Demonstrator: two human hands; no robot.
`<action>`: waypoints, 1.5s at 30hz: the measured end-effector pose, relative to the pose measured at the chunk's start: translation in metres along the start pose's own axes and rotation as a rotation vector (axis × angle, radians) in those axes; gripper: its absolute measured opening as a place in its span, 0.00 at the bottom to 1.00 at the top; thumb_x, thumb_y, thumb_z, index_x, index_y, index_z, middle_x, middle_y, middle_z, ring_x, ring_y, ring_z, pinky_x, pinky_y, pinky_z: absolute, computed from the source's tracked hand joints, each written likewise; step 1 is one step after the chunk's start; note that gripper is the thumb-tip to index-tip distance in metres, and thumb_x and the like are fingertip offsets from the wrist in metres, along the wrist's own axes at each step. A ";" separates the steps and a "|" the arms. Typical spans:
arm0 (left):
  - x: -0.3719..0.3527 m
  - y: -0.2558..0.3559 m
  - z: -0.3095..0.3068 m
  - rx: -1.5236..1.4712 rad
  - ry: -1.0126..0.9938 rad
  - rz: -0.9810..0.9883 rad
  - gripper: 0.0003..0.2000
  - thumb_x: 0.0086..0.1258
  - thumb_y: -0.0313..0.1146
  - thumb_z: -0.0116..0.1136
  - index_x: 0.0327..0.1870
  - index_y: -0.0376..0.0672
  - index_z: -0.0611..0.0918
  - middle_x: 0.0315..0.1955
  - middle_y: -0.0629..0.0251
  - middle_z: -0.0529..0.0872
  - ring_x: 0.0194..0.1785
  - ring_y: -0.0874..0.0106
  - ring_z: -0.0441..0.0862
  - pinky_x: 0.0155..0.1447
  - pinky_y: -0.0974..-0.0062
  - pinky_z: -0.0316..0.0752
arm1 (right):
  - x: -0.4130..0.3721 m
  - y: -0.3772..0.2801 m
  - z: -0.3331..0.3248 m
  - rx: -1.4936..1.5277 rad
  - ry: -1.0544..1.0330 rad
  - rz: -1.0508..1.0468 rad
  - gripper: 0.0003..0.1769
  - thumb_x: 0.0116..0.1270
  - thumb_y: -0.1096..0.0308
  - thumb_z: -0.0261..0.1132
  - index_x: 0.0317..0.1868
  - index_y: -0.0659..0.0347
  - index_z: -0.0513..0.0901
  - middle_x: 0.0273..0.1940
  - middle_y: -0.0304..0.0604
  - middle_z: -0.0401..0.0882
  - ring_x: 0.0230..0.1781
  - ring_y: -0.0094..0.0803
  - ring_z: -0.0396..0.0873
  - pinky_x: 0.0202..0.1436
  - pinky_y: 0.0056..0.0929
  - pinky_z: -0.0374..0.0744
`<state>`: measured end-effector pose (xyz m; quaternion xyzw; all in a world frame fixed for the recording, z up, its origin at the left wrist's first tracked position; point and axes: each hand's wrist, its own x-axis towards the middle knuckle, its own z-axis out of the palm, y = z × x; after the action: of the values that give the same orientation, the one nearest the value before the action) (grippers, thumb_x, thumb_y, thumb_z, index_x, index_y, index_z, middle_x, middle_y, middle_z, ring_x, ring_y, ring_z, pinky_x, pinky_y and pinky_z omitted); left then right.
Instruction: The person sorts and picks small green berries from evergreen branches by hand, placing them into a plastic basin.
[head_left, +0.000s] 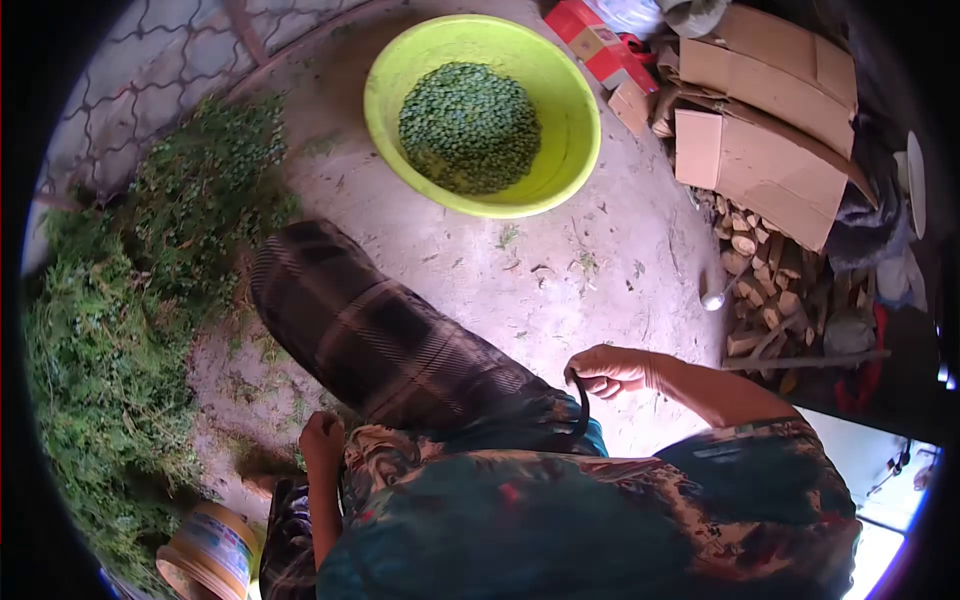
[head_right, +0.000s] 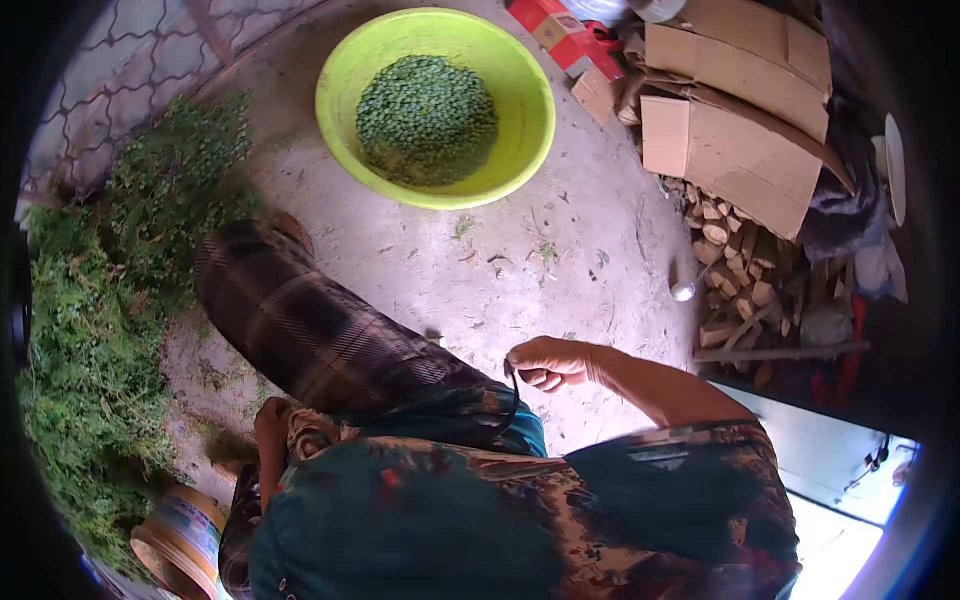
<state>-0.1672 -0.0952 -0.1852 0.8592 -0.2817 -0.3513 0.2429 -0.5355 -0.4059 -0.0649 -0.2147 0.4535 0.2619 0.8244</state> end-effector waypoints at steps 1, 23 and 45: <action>0.002 -0.004 0.003 0.019 0.002 0.016 0.07 0.54 0.30 0.56 0.32 0.38 0.80 0.24 0.56 0.82 0.29 0.62 0.81 0.37 0.68 0.75 | 0.002 -0.004 -0.005 -0.007 -0.054 0.022 0.16 0.67 0.51 0.60 0.27 0.48 0.70 0.16 0.25 0.55 0.13 0.13 0.49 0.14 0.15 0.49; 0.009 -0.047 0.033 0.253 -0.125 -0.138 0.14 0.65 0.42 0.51 0.34 0.39 0.80 0.36 0.53 0.82 0.38 0.52 0.80 0.41 0.55 0.73 | 0.037 -0.047 -0.019 -0.494 0.137 -0.095 0.13 0.66 0.61 0.60 0.41 0.61 0.82 0.40 0.40 0.81 0.40 0.27 0.76 0.46 0.27 0.76; 0.034 0.200 -0.168 -0.376 0.876 0.557 0.08 0.63 0.29 0.58 0.41 0.37 0.79 0.36 0.56 0.82 0.37 0.59 0.81 0.42 0.67 0.76 | 0.115 -0.292 0.268 -0.127 -0.594 -0.577 0.08 0.70 0.60 0.56 0.40 0.55 0.73 0.30 0.34 0.72 0.23 0.21 0.71 0.27 0.22 0.75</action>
<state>-0.0854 -0.2256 0.0282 0.7599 -0.3032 0.0722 0.5705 -0.1303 -0.4455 0.0030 -0.2985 0.1004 0.0983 0.9440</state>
